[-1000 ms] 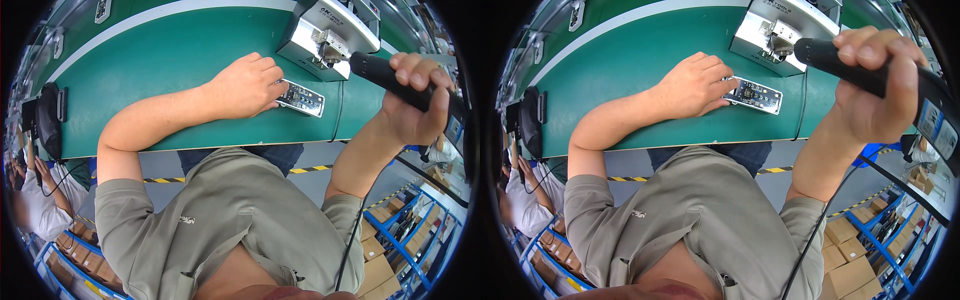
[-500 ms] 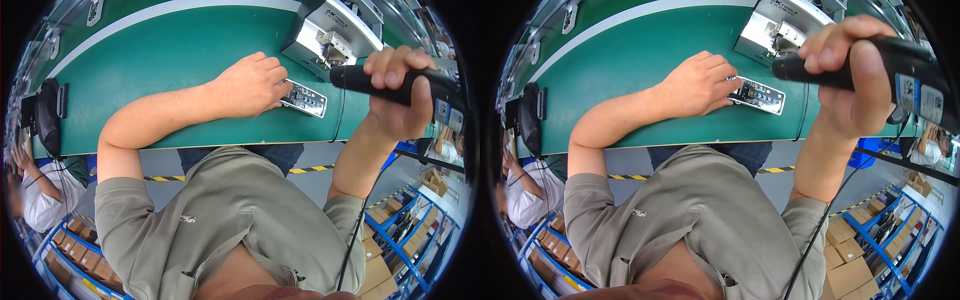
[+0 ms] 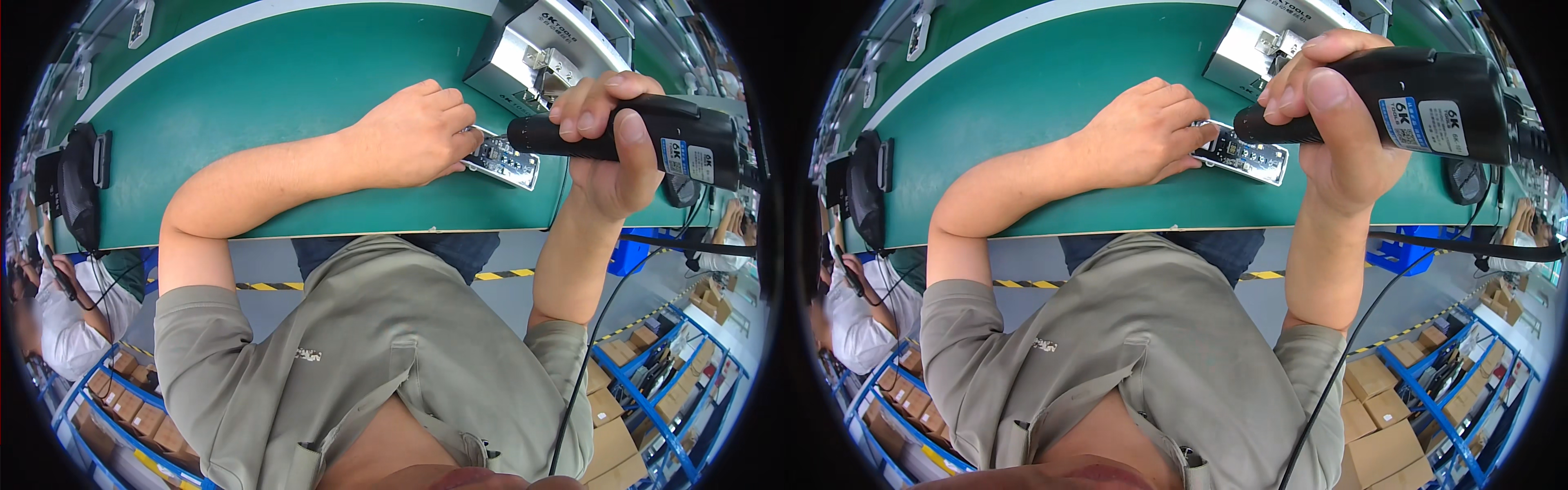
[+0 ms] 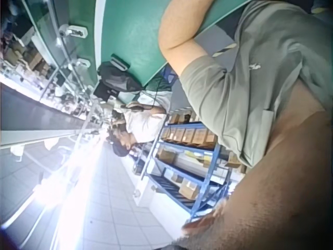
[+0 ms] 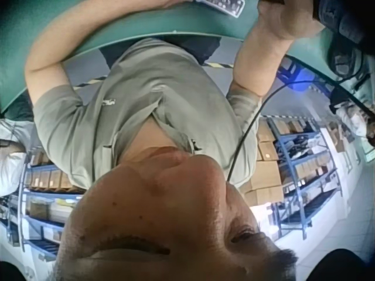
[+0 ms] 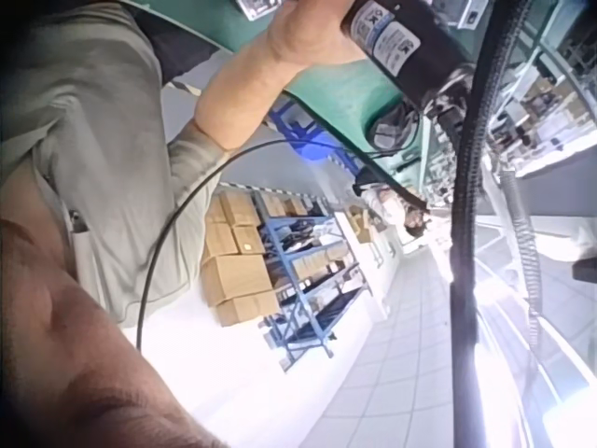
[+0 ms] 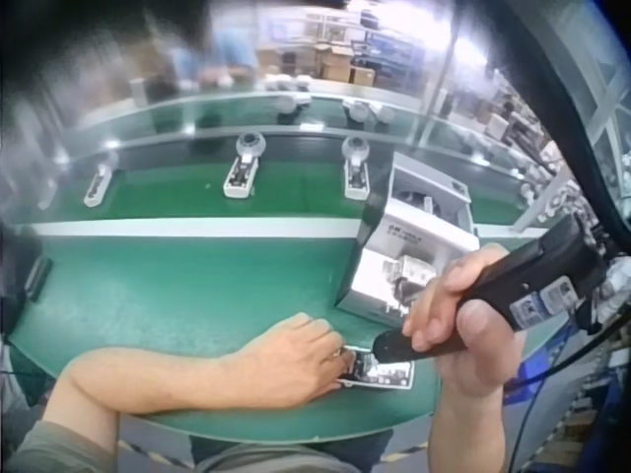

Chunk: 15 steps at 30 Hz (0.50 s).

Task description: Assembling electronic components onto a printed circuit board using a manual torque screwdriver on an assembly line.

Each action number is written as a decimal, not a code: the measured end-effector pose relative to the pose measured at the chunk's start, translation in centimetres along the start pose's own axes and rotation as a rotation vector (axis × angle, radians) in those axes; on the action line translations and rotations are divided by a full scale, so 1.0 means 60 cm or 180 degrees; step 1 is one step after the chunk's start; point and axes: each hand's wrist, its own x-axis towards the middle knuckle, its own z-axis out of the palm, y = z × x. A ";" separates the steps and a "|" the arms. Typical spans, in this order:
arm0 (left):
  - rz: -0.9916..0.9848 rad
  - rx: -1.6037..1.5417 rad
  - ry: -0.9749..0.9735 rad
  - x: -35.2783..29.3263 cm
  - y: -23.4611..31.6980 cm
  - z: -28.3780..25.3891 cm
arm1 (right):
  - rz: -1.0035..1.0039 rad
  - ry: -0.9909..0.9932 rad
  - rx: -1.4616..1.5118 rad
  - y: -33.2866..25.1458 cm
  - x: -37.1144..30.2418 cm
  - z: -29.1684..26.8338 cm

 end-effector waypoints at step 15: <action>-0.0018 -0.0021 -0.0007 0.001 -0.003 0.005 | 0.0332 -0.0671 -0.0095 0.010 0.006 -0.015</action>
